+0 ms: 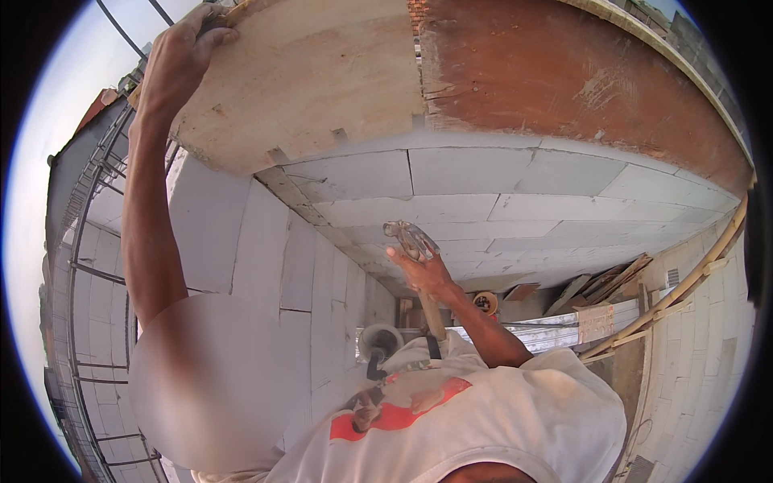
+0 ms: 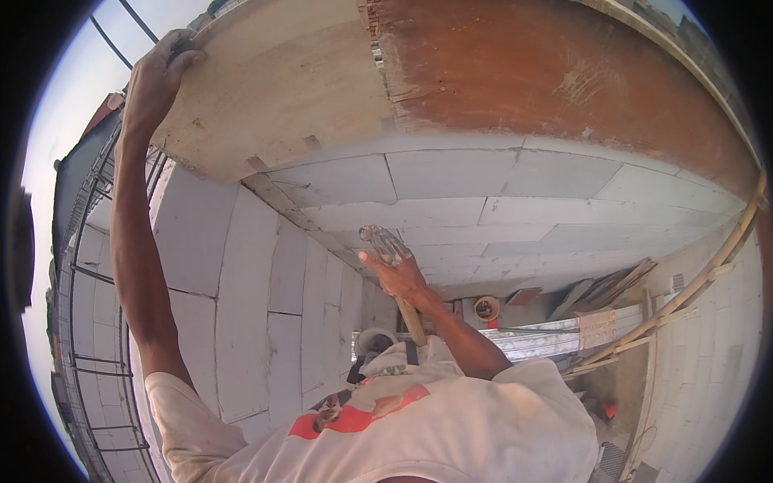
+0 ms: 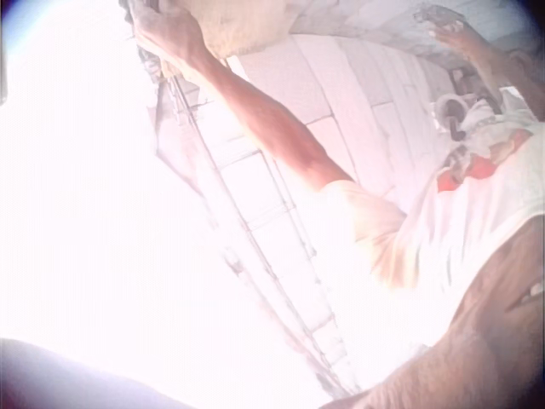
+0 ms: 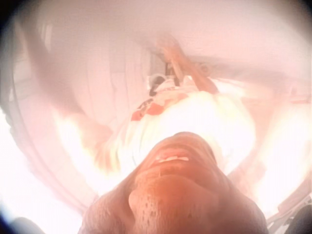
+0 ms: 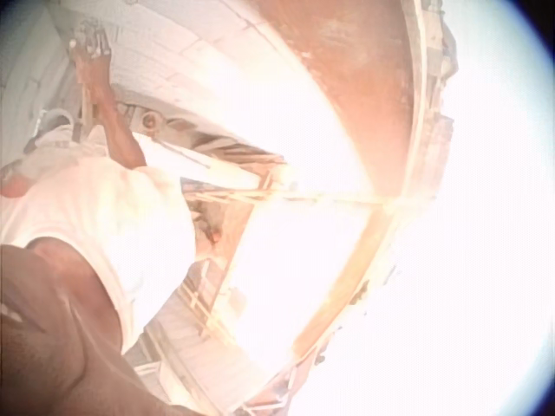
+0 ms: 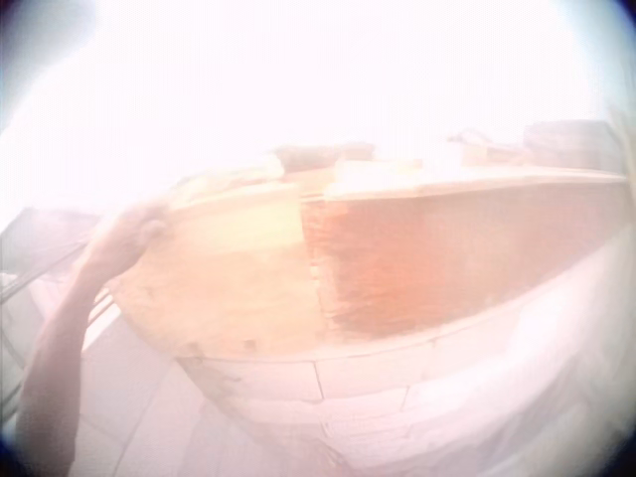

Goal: The person measures a wall with a tape measure, then positions a metal pipe against a wall corner. They retrieve a hammer and nails from a bucket and hammer the nails into the wall to secure the pipe.

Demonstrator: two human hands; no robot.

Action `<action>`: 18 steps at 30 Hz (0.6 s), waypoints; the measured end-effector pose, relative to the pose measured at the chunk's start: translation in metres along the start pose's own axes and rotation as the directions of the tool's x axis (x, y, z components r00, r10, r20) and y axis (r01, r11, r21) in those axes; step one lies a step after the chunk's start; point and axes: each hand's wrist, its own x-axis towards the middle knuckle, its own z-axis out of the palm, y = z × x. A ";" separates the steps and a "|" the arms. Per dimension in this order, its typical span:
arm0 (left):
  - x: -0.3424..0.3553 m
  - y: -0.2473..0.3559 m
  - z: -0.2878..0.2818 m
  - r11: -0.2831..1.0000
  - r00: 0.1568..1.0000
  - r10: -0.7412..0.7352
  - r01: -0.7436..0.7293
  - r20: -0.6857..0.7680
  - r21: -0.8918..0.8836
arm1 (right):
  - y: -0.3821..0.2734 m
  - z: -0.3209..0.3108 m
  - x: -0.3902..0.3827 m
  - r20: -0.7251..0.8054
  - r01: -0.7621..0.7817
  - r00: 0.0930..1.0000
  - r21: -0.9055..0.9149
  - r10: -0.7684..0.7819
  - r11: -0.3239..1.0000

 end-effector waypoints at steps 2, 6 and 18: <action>-0.001 0.009 -0.002 1.000 1.000 -0.025 0.025 0.010 -0.008 | 0.046 -0.002 -0.011 0.023 0.011 1.000 0.030 -0.012 0.999; 0.006 0.005 -0.001 1.000 0.999 -0.007 0.007 0.042 0.014 | 0.085 -0.015 -0.017 0.185 -0.029 0.983 0.103 0.009 0.994; -0.009 0.024 -0.012 0.999 1.000 -0.022 0.022 -0.009 0.037 | 0.082 -0.054 -0.025 -0.139 0.175 0.977 0.063 -0.165 0.983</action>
